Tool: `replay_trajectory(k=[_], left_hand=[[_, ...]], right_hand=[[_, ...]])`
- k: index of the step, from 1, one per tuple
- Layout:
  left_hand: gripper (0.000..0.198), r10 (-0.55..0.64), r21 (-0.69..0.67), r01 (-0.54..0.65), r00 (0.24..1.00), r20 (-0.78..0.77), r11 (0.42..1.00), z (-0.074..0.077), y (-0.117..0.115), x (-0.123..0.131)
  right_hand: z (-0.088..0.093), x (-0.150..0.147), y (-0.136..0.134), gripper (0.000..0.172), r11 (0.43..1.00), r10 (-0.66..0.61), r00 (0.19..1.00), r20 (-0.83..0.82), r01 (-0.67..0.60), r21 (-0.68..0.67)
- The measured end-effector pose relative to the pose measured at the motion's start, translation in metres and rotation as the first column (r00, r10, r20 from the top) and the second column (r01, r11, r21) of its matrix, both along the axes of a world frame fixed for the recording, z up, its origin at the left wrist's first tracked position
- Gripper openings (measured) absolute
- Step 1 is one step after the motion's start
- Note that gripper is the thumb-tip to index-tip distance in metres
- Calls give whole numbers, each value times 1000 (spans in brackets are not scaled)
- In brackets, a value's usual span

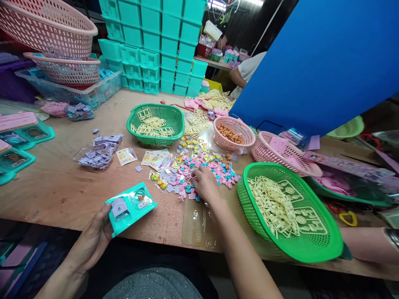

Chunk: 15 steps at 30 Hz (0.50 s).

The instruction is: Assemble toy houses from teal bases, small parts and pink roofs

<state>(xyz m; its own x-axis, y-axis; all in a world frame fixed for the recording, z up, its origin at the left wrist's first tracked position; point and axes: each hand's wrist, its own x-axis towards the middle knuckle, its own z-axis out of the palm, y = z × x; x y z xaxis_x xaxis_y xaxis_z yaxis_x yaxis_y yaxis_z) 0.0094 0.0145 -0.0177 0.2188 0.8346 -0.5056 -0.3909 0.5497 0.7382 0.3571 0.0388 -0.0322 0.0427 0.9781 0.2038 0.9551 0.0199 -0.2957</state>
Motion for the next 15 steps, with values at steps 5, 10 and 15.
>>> replay_trajectory(k=[5,10,15], left_hand=[[56,-75,-7,75,997,9,997,0,3,9],[61,-79,-34,79,997,2,996,-1,4,16],[59,-57,-45,56,998,-18,997,1,4,16]], right_hand=[[-5,0,7,16,999,20,999,-34,-19,29],[-16,-26,16,10,992,123,989,-81,-120,46],[-21,-21,12,15,984,101,983,-153,-75,163]])
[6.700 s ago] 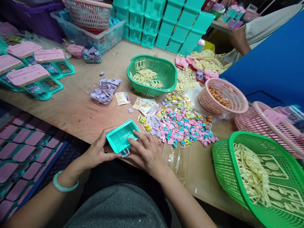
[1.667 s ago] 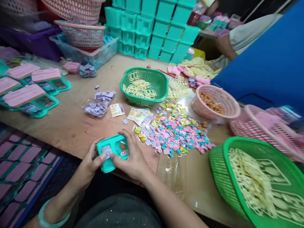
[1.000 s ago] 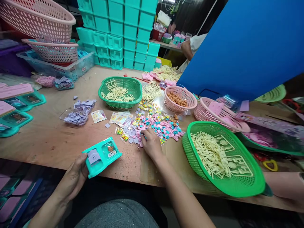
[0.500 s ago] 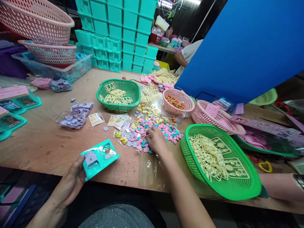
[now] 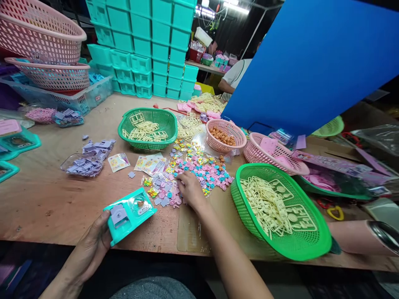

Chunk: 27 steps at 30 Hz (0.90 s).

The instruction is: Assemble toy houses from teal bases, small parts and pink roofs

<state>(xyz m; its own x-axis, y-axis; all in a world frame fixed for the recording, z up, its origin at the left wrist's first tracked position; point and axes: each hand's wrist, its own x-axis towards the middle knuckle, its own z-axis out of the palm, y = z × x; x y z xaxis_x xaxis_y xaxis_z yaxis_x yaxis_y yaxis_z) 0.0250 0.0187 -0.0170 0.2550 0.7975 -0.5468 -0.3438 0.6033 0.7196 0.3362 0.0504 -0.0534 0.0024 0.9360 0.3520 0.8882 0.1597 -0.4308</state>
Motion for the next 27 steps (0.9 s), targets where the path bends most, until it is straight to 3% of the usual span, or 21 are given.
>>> replay_trajectory(k=[7,12,16,22,27], left_hand=[[54,31,4,-31,999,-29,999,5,-1,3],[57,38,-9,-38,999,-22,999,4,5,2],[57,31,-13,-32,999,-29,999,5,8,5],[56,30,-15,-31,997,-73,999,10,9,10],[59,12,-14,-13,997,-75,1000,10,7,14]], right_hand=[[7,64,-30,15,966,-232,972,-34,234,113],[6,37,-75,19,972,-208,977,-54,212,100],[1,18,-99,29,988,-117,991,-69,123,92],[2,47,-115,18,951,-277,953,-123,290,106],[5,50,-107,16,958,-256,956,-142,271,97]])
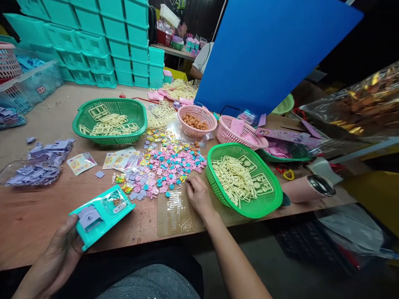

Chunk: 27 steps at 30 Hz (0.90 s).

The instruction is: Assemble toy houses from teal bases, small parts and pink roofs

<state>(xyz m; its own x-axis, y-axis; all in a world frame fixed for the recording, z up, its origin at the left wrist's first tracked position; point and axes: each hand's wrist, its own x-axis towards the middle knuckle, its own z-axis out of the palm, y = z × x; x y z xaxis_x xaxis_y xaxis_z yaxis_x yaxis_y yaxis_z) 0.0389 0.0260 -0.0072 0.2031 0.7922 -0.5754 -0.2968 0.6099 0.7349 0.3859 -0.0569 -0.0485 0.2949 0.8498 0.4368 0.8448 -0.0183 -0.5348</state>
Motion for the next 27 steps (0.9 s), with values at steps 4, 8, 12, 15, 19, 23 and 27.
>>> replay_trajectory(k=[4,8,12,15,19,23,27], left_hand=[[60,-41,3,41,999,12,999,-6,-2,-3],[61,-60,15,60,998,26,998,-8,-3,-7],[61,-60,20,60,998,17,998,-5,-5,-6],[57,-53,29,53,999,6,998,-2,-5,-3],[56,-64,13,64,998,-4,998,1,-5,1],[57,-42,21,43,999,-13,999,0,-3,3],[55,-79,33,79,997,-12,996,-3,-2,1]], right_hand=[[3,-6,16,15,995,93,996,5,-92,-22],[4,-5,22,10,985,140,988,62,-133,-111],[6,-8,13,8,985,121,992,32,-116,-129],[8,-11,0,7,980,166,986,26,-162,-117],[8,-17,-20,8,987,144,989,-10,-145,-74],[6,-20,-27,13,996,67,997,-27,-69,-50],[5,-18,-15,14,992,80,997,7,-79,-102]])
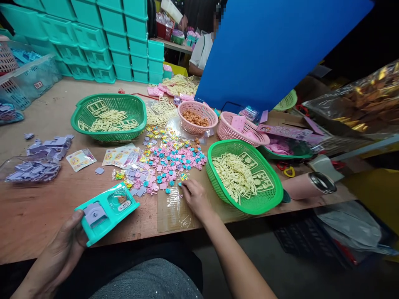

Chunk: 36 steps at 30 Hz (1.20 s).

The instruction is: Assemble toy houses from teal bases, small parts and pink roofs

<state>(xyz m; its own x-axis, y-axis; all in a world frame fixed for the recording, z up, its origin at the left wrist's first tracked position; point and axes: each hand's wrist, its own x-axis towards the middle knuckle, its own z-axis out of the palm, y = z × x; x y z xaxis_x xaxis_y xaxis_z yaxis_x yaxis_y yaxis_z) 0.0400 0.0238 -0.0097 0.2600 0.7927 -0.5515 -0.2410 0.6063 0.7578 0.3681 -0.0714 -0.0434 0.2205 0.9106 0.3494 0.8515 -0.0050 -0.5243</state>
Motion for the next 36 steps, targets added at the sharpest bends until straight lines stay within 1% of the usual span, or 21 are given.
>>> replay_trajectory(k=[4,6,9,12,16,19,21,22,24,26,28,30,31,33,36], left_hand=[[49,-31,20,30,999,27,999,2,-3,2],[47,-31,38,30,999,33,999,4,-6,4],[50,-32,39,31,999,37,999,6,-8,6],[54,-19,26,19,999,34,999,5,-8,5],[56,-24,24,24,999,30,999,5,-6,5],[55,-29,50,28,999,17,998,6,-5,7],[58,-43,73,43,999,3,996,8,-6,9],[60,-56,84,57,998,-6,995,8,-6,10],[62,-80,115,83,996,-36,990,9,-8,13],[62,-90,152,100,993,-73,983,11,-10,16],[62,-94,185,112,990,-105,976,13,-12,20],[60,-99,213,123,988,-122,969,16,-14,24],[60,-101,224,128,987,-128,966,18,-14,26],[59,-107,243,139,984,-139,960,21,-15,28],[57,-117,274,154,982,-148,949,23,-17,30]], right_hand=[[1,4,14,15,994,-2,1000,-7,1,-109],[3,5,18,13,994,-16,999,-29,13,-111],[8,4,22,9,996,-39,998,-48,35,-86],[11,0,24,11,997,-4,1000,-30,1,-80],[8,0,29,16,995,52,998,39,-49,-85],[7,9,34,17,983,76,987,138,-51,-178],[12,12,36,16,972,89,976,196,-42,-232],[17,10,36,16,971,88,974,208,-37,-234],[32,-5,33,14,983,78,985,155,-50,-177],[51,-35,26,11,993,95,995,-21,-96,-61],[68,-72,16,8,985,169,955,-243,-160,56],[80,-105,9,6,973,227,904,-363,-192,129],[83,-118,6,6,969,243,887,-392,-199,149],[85,-133,4,7,966,251,875,-414,-203,157],[82,-135,5,8,972,234,868,-439,-195,132]])
